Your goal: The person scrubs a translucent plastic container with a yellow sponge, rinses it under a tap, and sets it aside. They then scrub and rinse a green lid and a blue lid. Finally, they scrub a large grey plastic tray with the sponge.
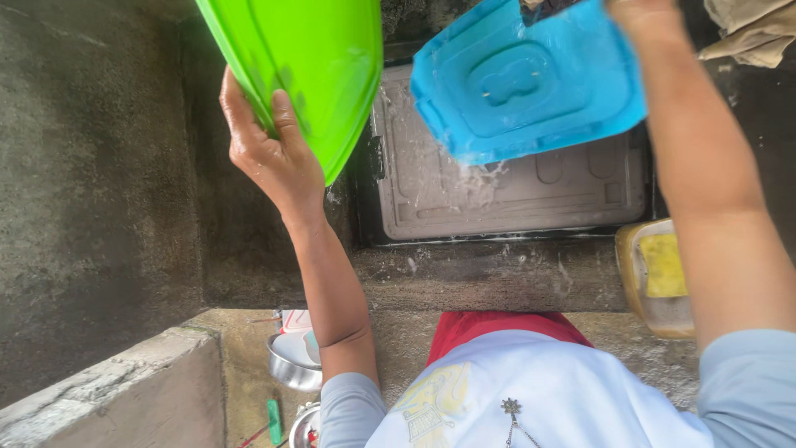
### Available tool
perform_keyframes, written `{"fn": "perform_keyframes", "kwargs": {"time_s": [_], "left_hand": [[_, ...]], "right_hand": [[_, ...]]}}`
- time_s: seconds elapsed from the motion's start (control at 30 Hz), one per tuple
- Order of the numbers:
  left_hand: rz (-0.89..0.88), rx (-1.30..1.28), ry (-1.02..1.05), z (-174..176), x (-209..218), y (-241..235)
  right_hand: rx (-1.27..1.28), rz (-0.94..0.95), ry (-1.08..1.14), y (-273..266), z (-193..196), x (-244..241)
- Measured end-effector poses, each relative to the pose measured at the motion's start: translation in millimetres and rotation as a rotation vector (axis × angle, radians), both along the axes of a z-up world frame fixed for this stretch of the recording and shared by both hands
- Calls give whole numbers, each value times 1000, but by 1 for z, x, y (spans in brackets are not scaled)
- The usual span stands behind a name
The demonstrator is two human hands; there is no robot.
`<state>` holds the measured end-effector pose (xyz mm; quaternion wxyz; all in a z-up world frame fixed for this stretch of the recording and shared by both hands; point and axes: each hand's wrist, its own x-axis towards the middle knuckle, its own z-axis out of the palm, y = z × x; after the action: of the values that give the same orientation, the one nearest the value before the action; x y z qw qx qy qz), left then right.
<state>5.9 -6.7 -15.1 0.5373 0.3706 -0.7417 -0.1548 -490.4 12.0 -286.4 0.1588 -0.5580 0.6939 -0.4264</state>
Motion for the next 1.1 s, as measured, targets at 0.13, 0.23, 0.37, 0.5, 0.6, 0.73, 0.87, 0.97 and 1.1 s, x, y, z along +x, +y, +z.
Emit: {"fn": "perform_keyframes", "kwargs": {"time_s": [0.13, 0.23, 0.37, 0.5, 0.6, 0.73, 0.87, 0.97, 1.1], "left_hand": [[-18, 110, 38, -22, 5, -6], [-12, 171, 13, -33, 7, -11], [-35, 30, -114, -33, 6, -9], [17, 315, -124, -19, 2, 0], [104, 748, -38, -17, 6, 3], [-34, 721, 62, -44, 29, 4], [-23, 761, 109, -85, 61, -3], [-133, 735, 172, -124, 89, -20], [-83, 917, 277, -175, 106, -37]], "right_hand": [[-17, -92, -224, 62, 1, -46], [-63, -248, -466, 147, 12, -123], [-128, -456, -820, 171, -73, -82], [-174, -557, -1137, 131, -131, -11], [-255, -270, -1378, 98, -144, 22], [-305, -220, -1305, 29, -134, 70], [-417, -126, -1309, -33, -106, 110], [-414, 44, -1254, -33, -56, 115], [-385, 363, -1194, 6, 22, 117]]}}
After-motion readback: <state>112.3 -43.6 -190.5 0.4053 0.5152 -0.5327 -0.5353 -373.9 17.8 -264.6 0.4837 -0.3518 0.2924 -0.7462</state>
